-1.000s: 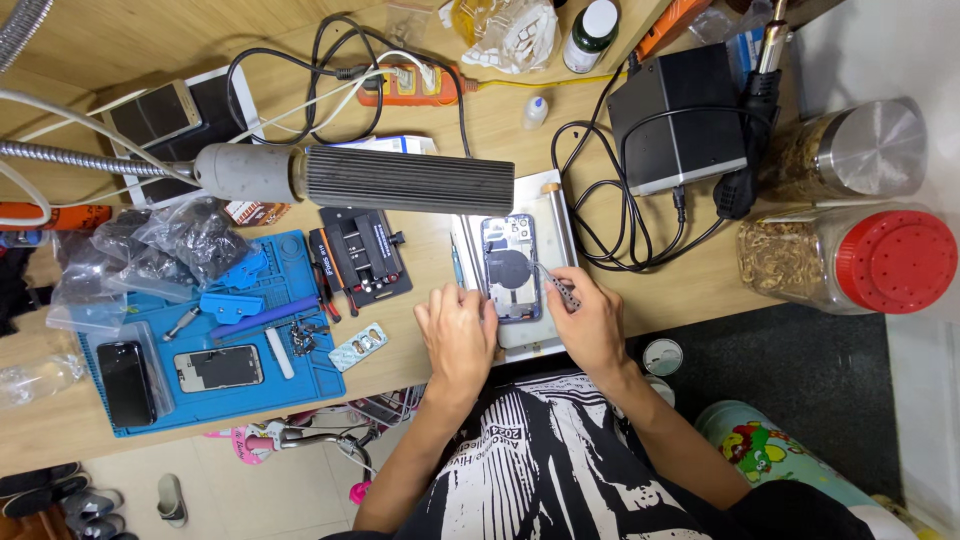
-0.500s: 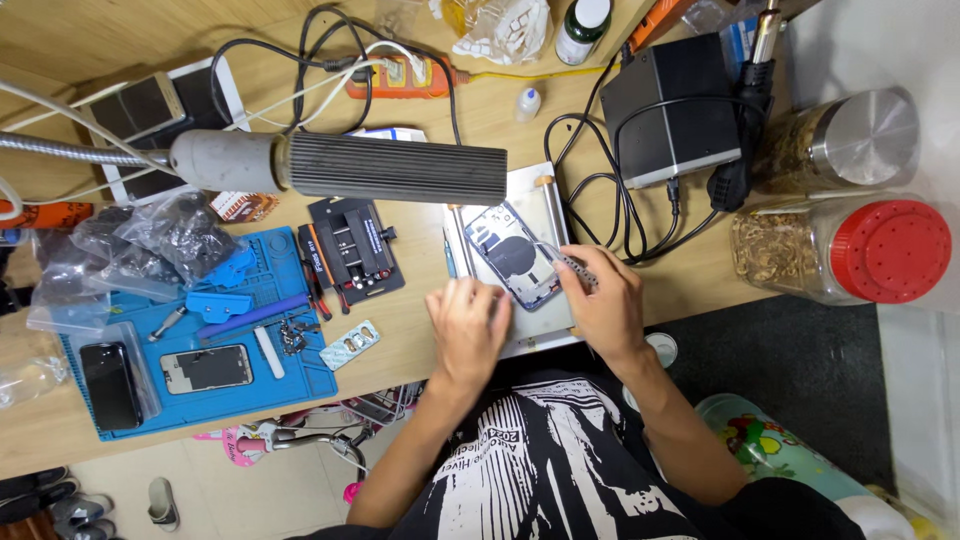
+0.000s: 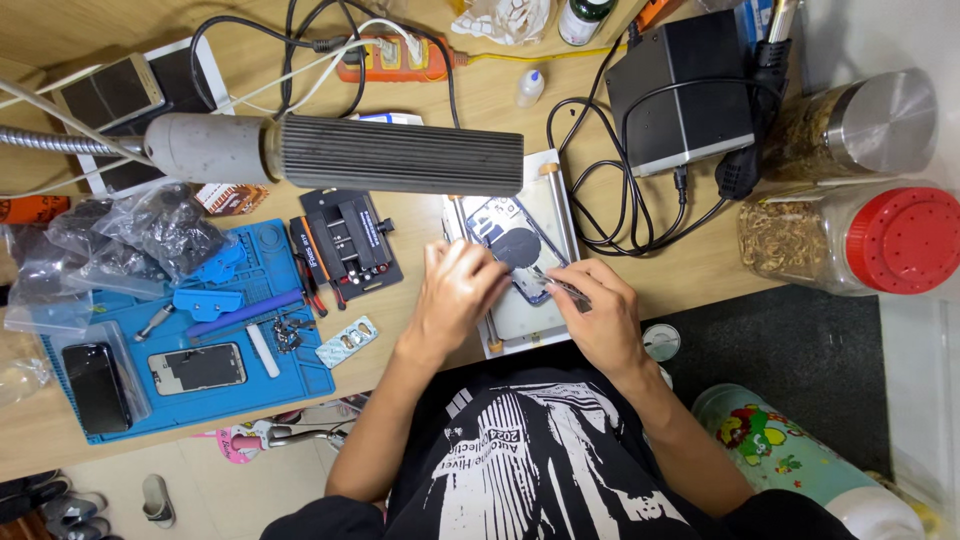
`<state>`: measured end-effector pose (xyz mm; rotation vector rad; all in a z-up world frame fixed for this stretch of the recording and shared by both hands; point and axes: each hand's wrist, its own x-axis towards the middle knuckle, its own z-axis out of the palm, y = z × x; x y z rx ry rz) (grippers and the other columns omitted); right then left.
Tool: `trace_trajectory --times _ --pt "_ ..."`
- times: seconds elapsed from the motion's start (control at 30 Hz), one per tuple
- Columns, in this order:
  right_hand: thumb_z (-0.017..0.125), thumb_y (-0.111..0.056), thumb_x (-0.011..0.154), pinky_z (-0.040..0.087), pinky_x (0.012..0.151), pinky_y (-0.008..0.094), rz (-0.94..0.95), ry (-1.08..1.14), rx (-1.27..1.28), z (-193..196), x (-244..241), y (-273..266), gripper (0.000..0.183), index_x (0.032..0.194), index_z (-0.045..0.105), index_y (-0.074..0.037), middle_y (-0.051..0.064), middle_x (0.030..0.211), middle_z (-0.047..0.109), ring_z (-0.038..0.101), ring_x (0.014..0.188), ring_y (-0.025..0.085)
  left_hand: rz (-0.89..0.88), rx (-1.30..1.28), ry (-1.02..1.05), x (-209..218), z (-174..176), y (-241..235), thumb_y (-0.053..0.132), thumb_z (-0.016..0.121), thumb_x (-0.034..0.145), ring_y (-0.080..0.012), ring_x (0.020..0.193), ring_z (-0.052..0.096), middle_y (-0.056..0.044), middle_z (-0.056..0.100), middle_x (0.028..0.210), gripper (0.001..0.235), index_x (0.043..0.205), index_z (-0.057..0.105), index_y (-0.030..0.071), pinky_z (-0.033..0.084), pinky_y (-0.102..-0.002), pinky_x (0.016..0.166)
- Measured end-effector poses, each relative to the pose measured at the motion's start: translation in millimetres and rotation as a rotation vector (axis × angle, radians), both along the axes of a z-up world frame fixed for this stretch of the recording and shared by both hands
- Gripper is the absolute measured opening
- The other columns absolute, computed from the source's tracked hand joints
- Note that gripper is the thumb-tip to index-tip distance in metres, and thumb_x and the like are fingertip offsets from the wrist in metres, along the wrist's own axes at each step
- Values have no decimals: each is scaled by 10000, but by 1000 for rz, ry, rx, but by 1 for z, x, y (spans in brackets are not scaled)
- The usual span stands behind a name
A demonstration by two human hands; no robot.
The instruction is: The person uses a small metal tool to scrape and adjust components on a disassembled mobile phone placed on a workbench. The person repeatedly scrapes the same area of the phone's internal frame and occasionally repositions the phone.
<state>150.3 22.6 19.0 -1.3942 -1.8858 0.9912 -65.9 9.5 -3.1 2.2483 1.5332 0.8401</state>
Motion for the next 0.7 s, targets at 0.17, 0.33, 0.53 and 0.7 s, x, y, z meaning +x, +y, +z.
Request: trace_trajectory --times 0.17,0.33,0.53,0.7 --pt "749 -21 880 558 747 326 14 -12 -11 -6 -2 -1 163 1040 748 9 118 954 704 713 850 252 -14 7 1 12 -8 -20 152 746 868 -202 893 572 -16 600 876 136 992 742 96 373 -414 878" --pt "750 -35 881 557 732 331 25 -36 -9 -9 -4 2 158 1033 751 7 120 946 701 710 833 257 -8 -19 -28 20 -12 -26 121 708 848 -193 899 571 -12 593 879 176 1018 743 94 379 -401 893" --pt "749 -33 885 557 724 339 32 -79 16 -11 -3 3 157 1036 754 9 119 943 699 705 827 262 -27 -18 24 20 -13 -29 116 699 780 -210 913 562 -32 592 896 281 1053 746 71 375 -410 898" --pt "755 -36 883 558 717 329 51 -73 36 -11 -3 3 149 1026 755 3 107 938 704 707 816 251 -27 -28 39 20 -8 -28 101 714 764 -208 922 564 -28 591 903 314 1075 746 67 375 -408 925"
